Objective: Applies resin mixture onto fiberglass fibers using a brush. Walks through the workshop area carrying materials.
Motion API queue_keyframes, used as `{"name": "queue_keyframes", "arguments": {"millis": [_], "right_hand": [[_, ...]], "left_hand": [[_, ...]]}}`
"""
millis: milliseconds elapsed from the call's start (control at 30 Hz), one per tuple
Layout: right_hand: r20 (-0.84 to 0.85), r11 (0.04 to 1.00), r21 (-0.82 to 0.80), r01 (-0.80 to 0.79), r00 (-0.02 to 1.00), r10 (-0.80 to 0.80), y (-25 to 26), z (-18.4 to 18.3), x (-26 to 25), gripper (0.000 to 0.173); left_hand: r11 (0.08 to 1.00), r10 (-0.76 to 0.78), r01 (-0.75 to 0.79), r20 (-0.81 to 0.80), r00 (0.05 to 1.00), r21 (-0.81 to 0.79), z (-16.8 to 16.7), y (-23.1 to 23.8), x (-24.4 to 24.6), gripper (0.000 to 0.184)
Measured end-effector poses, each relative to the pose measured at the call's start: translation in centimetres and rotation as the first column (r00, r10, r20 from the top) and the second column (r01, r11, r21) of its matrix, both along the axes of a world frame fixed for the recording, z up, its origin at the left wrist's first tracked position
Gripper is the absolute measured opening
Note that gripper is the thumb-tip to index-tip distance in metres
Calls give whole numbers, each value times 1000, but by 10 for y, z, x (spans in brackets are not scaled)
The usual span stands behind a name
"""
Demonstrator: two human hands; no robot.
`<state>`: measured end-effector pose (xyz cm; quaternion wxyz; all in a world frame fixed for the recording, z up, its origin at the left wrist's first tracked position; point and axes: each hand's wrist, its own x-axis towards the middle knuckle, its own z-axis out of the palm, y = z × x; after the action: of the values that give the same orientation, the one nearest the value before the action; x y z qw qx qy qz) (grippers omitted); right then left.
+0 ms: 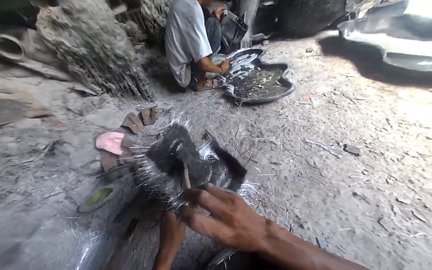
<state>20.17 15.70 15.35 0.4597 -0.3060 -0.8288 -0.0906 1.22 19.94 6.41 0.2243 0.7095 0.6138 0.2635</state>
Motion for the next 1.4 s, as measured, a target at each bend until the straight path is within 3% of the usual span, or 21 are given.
{"name": "queue_keyframes", "arguments": {"millis": [67,133,333,533,667,867,1067,1233,1400], "right_hand": [[43,999,-36,2,999,-1,-7,-2,-7,21],[87,997,-73,5,996,2,-13,-7,-13,19],[21,999,-44,12,1000,-11,-4,-7,-14,17],[-113,998,-51,32,993,-37,-28,-9,4,11],[-235,987,-48,156,958,-163,-17,-7,9,12],[-426,979,-55,195,883,-199,6,4,25,18],[-370,983,-57,173,911,-181,-8,20,36,13],[-95,971,-178,158,980,-177,1,-23,49,13],[-106,992,-70,108,988,-115,-10,0,50,10]], "left_hand": [[990,-10,-5,101,995,141,8,-8,3,44],[983,-29,-5,181,983,183,10,-11,2,40],[968,-44,6,148,988,250,11,-11,6,41],[1000,3,-3,23,1000,-18,-13,5,-4,37],[994,25,-30,-54,998,-105,-14,4,-3,40],[987,24,-35,-73,997,-158,-8,8,-2,43],[994,26,-33,-67,997,-103,-11,9,-1,36],[990,0,-12,-90,996,-143,-6,10,0,42],[977,18,-43,-120,993,-208,-3,9,-1,40]]}}
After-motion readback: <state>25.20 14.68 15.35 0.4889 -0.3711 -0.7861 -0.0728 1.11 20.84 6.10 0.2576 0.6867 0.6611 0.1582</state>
